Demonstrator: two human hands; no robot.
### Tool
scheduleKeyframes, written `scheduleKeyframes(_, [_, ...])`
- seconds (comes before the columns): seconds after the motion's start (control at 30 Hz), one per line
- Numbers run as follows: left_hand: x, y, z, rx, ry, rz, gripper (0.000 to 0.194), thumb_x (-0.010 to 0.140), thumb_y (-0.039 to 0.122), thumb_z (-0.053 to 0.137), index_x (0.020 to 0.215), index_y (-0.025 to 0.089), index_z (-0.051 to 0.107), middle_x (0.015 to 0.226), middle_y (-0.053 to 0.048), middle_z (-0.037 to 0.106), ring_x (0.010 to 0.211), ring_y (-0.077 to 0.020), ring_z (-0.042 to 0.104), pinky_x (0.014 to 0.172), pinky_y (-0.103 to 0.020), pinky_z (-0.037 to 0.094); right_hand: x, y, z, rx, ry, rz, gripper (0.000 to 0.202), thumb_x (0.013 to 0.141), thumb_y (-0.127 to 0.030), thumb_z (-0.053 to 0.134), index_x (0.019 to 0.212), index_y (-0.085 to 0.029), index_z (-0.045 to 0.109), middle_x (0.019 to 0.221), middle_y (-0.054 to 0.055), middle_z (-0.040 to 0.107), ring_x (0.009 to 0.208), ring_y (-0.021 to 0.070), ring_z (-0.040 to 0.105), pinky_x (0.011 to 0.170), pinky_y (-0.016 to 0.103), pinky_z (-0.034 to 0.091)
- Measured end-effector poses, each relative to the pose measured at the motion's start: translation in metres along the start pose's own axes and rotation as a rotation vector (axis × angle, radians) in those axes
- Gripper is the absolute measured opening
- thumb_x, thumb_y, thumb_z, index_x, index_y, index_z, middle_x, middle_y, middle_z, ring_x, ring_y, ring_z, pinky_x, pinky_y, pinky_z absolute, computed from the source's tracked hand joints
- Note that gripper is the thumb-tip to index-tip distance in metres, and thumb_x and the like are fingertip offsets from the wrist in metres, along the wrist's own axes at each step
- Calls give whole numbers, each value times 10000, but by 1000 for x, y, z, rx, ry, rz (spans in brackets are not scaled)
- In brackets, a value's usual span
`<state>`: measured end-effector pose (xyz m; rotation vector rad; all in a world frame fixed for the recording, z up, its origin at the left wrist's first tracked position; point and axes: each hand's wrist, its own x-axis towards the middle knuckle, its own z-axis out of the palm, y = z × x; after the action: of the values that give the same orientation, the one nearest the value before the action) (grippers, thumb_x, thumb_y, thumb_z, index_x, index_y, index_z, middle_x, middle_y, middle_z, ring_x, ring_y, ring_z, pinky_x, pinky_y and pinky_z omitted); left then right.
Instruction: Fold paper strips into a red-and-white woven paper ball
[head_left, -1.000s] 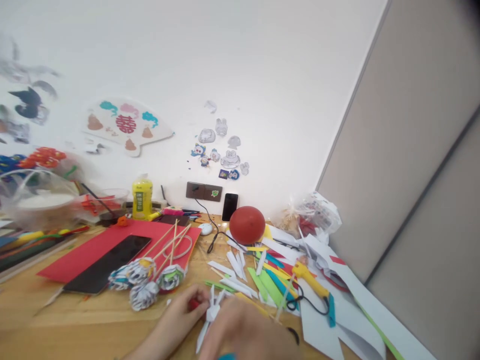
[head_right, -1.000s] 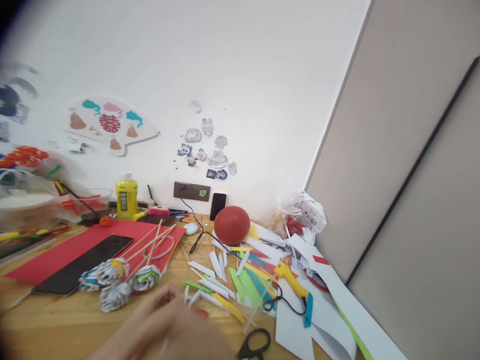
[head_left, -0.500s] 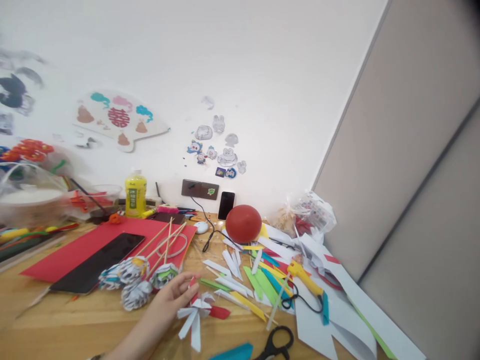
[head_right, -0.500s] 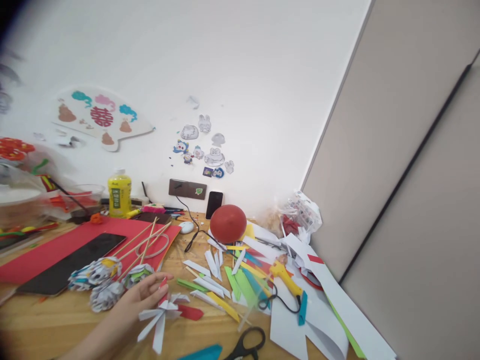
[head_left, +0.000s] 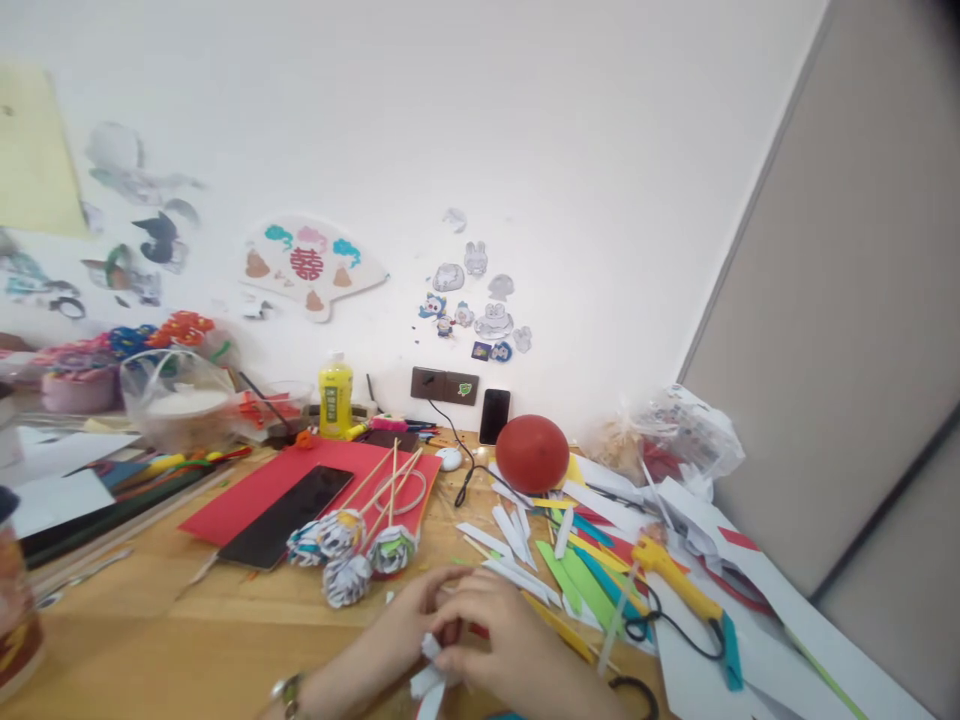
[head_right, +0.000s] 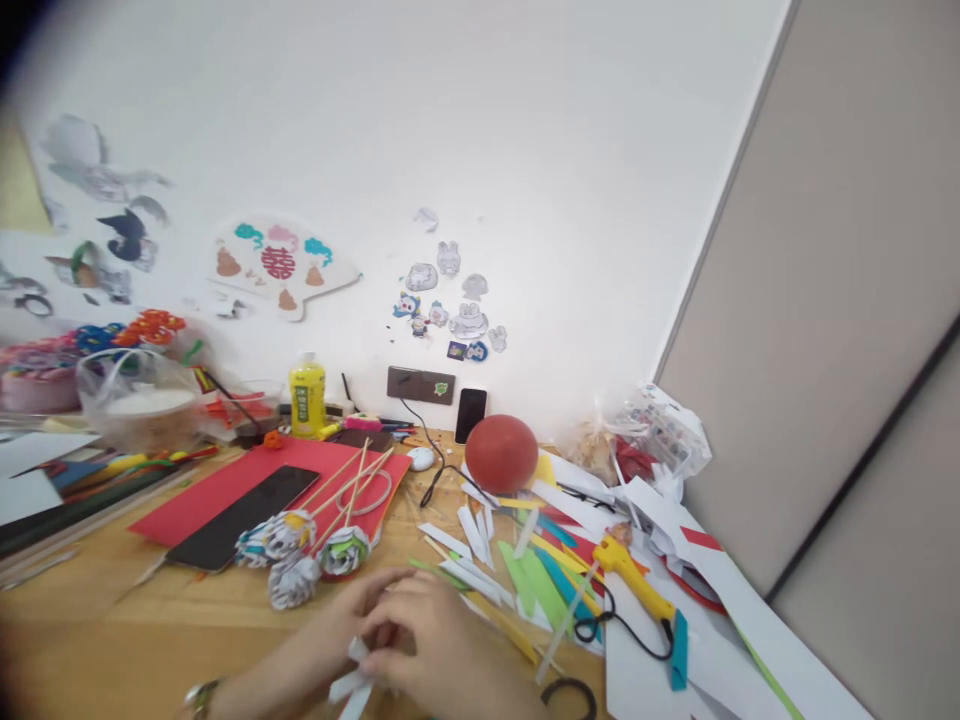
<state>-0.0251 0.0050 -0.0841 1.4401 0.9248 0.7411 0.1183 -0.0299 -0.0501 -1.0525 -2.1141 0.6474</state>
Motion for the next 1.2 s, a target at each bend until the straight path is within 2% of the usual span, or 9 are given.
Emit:
scheduleKeyframes(0.17, [1,0,-5,-176,155,47,392,692,382,569,1019,169,545,713,-15,662,716,-202,627,641,-290,483,-6,-2,6,52,73,88,195,670,-61,659,784,-219,647,840,-23,621,857,151,565,761,230,413])
scheduleKeyframes(0.27, [-7,16,-9,-1,300,153,368,805,496,402,873,185,586,641,5,609,583,-180,592,543,-279,469,-3,2,9,76,219,219,171,658,-40,630,750,-185,625,766,-13,618,751,150,580,691,232,427])
scheduleKeyframes(0.33, [-12,24,-11,239,289,297,356,818,468,426,686,187,601,640,-11,612,614,-181,587,574,-274,466,1,5,10,15,342,270,161,634,-31,641,711,-169,612,724,-2,616,708,161,577,653,243,422])
scheduleKeyframes(0.4, [-15,25,-11,445,258,434,315,829,409,466,669,193,630,704,-35,654,700,-194,607,661,-282,476,2,8,12,-107,451,234,161,619,-32,666,675,-167,600,706,6,617,709,177,566,649,260,406])
scheduleKeyframes(0.57, [-14,3,-8,719,373,697,271,819,310,533,1062,233,625,1031,-97,679,960,-245,602,840,-336,472,-1,15,16,-294,608,24,165,655,-68,676,679,-193,571,701,1,603,722,187,524,664,286,381])
scheduleKeyframes(0.77, [-9,-15,-9,872,498,934,297,831,158,496,1095,235,607,1064,-102,659,999,-242,580,895,-363,442,-5,14,14,-404,662,-135,107,738,-128,625,750,-210,558,740,0,626,720,189,490,728,341,348])
scheduleKeyframes(0.87, [-10,-13,-12,886,478,956,316,833,126,492,1117,231,581,1081,-100,642,1016,-232,564,907,-356,429,-5,13,12,-418,652,-170,103,755,-114,595,751,-207,551,729,-3,632,715,183,487,754,356,338])
scheduleKeyframes(1.03, [-21,6,-17,864,317,870,204,841,186,511,1018,243,594,1047,-78,624,998,-218,551,876,-312,436,-1,11,7,-259,552,-193,111,723,-135,618,662,-201,553,661,-13,593,679,162,496,676,299,373])
scheduleKeyframes(1.2, [-27,24,-18,752,169,745,136,865,211,462,849,221,596,846,-44,613,817,-179,556,741,-256,446,3,9,3,-17,444,28,175,624,-189,723,552,-185,563,595,-22,564,636,148,523,590,245,381])
